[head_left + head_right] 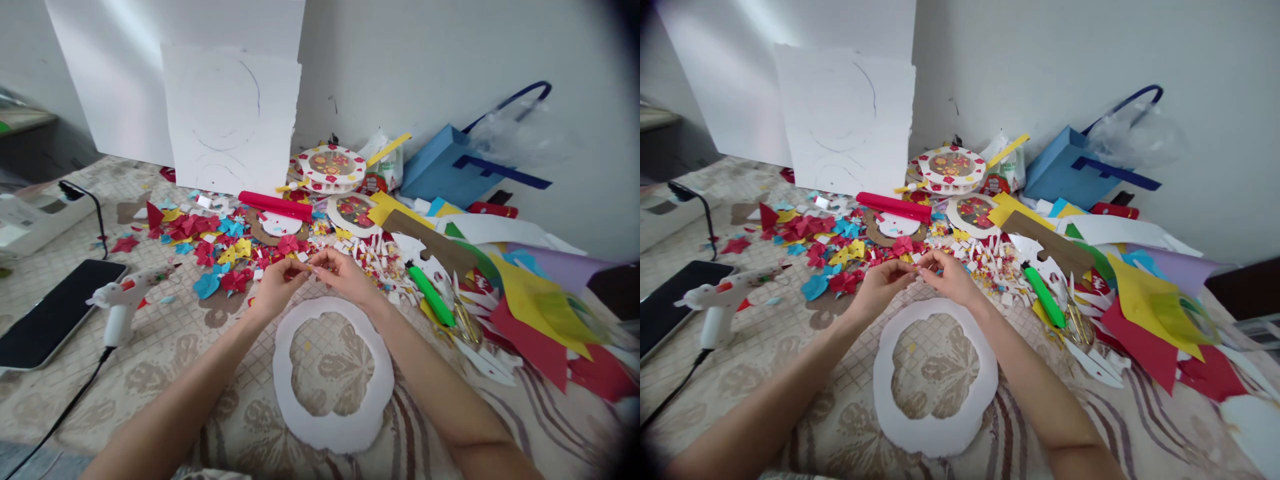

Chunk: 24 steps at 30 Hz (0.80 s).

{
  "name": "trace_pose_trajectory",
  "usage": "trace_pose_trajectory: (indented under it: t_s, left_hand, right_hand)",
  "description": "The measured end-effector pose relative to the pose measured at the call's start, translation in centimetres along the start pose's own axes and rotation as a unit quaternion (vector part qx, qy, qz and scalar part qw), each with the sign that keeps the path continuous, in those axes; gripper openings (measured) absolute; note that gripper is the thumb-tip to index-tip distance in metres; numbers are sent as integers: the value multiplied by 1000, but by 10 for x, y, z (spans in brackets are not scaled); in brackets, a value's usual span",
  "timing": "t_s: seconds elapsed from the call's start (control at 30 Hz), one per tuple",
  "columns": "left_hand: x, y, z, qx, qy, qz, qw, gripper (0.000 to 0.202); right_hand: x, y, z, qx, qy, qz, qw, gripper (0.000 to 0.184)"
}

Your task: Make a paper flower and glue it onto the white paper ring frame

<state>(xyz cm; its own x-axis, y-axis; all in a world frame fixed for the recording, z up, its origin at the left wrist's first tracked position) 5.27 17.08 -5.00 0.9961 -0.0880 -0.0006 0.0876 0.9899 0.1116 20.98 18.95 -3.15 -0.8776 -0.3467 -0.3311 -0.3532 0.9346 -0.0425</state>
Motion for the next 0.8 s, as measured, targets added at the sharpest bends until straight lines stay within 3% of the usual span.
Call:
trace_pose_trajectory:
  t_s: [0.2,0.37,0.53,0.8]
  left_hand:
    - [0,0,1,13,47,-9,999,13]
    - [0,0,-2,-43,-63,-20,997,22]
    - [1,-1,2,-52,-83,-4,995,25]
    - [-2,1,-3,-17,-41,7,999,23]
  right_hand:
    - [-4,-3,-4,-36,-93,18,995,5]
    - [0,-1,2,36,55,9,998,13]
    - [6,1,6,60,140,11,988,19]
    - [5,1,5,47,43,7,998,15]
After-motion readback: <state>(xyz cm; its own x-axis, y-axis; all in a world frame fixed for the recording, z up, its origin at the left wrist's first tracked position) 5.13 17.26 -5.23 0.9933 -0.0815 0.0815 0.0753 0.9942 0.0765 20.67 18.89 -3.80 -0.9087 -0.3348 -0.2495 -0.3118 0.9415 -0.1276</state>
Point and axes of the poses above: each hand's wrist, its own y-axis towards the middle knuckle, its own x-axis out of the palm, z = x × y, the point moved 2 cm from there along y, towards the middle knuckle, and after that the axes turned 7 degrees about x, right-handed, at the moved point
